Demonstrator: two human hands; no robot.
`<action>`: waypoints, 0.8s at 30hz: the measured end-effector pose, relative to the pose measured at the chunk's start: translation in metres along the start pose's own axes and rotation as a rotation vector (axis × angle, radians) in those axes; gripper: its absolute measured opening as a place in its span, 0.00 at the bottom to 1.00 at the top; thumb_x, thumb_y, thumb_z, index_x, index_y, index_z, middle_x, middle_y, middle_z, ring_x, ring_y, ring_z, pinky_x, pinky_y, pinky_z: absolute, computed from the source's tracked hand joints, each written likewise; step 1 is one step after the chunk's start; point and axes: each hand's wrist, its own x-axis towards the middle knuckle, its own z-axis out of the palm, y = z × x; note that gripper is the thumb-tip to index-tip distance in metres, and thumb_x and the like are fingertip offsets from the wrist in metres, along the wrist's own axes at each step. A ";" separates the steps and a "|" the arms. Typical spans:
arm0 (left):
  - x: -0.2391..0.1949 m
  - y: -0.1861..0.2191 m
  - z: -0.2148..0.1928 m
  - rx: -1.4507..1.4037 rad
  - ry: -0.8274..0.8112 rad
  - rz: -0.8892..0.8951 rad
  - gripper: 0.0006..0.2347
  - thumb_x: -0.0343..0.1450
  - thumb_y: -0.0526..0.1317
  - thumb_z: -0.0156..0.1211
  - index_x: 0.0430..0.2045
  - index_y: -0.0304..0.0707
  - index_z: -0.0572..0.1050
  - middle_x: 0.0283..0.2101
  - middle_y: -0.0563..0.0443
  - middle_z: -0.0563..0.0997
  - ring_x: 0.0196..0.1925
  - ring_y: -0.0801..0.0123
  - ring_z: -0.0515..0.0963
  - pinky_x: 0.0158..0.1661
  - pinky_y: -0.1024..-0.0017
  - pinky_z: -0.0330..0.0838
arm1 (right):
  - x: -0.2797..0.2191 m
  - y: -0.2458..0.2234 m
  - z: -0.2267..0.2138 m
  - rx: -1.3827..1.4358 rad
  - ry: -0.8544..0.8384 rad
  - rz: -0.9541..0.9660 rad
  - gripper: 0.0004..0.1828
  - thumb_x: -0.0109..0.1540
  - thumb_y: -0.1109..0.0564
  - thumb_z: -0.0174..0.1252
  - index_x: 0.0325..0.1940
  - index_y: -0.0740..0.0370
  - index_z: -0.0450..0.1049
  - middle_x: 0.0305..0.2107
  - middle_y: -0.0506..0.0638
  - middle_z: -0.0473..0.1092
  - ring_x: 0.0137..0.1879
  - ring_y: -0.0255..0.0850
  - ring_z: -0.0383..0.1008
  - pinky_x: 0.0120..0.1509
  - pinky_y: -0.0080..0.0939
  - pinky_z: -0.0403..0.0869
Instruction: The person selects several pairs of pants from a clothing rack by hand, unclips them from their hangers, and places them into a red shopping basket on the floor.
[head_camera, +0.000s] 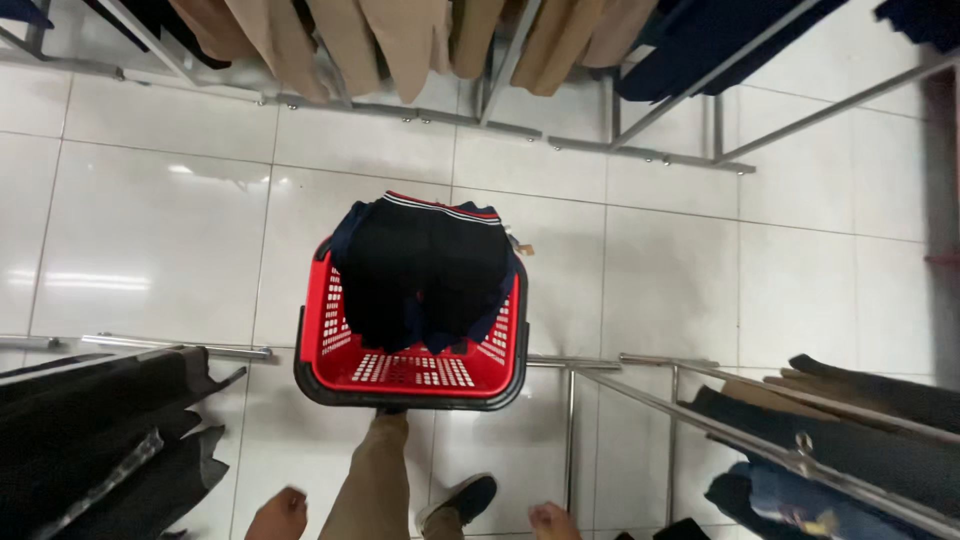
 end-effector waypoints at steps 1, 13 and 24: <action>0.020 0.040 -0.034 0.008 -0.017 0.001 0.15 0.66 0.45 0.45 0.44 0.48 0.72 0.42 0.52 0.83 0.48 0.60 0.80 0.47 0.69 0.69 | 0.003 -0.068 -0.027 -0.003 0.004 0.015 0.19 0.58 0.39 0.50 0.43 0.50 0.75 0.39 0.42 0.75 0.46 0.30 0.74 0.53 0.27 0.67; 0.148 0.380 -0.236 -0.166 0.521 0.877 0.11 0.66 0.38 0.52 0.39 0.36 0.73 0.38 0.37 0.78 0.44 0.45 0.76 0.46 0.55 0.71 | 0.085 -0.448 -0.182 0.003 0.463 -0.703 0.18 0.57 0.51 0.58 0.50 0.58 0.72 0.40 0.58 0.72 0.53 0.51 0.71 0.56 0.47 0.69; 0.203 0.425 -0.256 -0.168 0.252 0.477 0.30 0.62 0.41 0.61 0.59 0.36 0.57 0.54 0.43 0.67 0.60 0.55 0.65 0.59 0.60 0.62 | 0.145 -0.487 -0.178 -0.077 0.637 -0.614 0.33 0.54 0.54 0.63 0.61 0.58 0.61 0.44 0.51 0.67 0.54 0.54 0.63 0.59 0.55 0.65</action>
